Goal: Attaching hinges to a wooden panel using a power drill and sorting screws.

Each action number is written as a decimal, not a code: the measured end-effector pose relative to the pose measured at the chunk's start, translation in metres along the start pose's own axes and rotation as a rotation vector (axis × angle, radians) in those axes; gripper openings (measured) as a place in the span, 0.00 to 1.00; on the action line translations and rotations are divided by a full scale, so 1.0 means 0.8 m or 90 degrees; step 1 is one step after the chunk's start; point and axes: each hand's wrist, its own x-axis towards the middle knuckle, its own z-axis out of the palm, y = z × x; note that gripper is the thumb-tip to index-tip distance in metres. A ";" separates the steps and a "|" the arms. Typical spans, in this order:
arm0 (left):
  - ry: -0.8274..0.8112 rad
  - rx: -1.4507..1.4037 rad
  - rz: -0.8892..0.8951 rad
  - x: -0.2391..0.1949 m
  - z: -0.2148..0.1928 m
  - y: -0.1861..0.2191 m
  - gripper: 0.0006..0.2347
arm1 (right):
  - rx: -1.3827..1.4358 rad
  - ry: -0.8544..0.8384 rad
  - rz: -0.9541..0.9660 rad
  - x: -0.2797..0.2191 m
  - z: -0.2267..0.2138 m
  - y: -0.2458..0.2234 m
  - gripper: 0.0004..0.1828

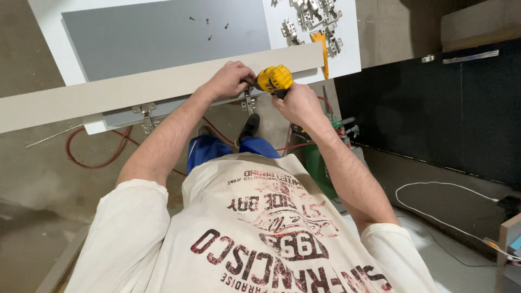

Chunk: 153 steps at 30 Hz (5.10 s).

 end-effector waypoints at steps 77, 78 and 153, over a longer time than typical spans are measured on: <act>0.138 0.259 0.098 -0.039 -0.001 -0.026 0.40 | -0.077 -0.094 0.006 0.035 -0.010 -0.013 0.13; 0.137 0.258 0.097 -0.041 -0.002 -0.024 0.40 | -0.082 -0.093 0.016 0.034 -0.010 -0.013 0.14; 0.121 0.230 0.084 -0.044 -0.006 -0.027 0.39 | 0.043 0.035 0.047 -0.007 0.014 0.001 0.12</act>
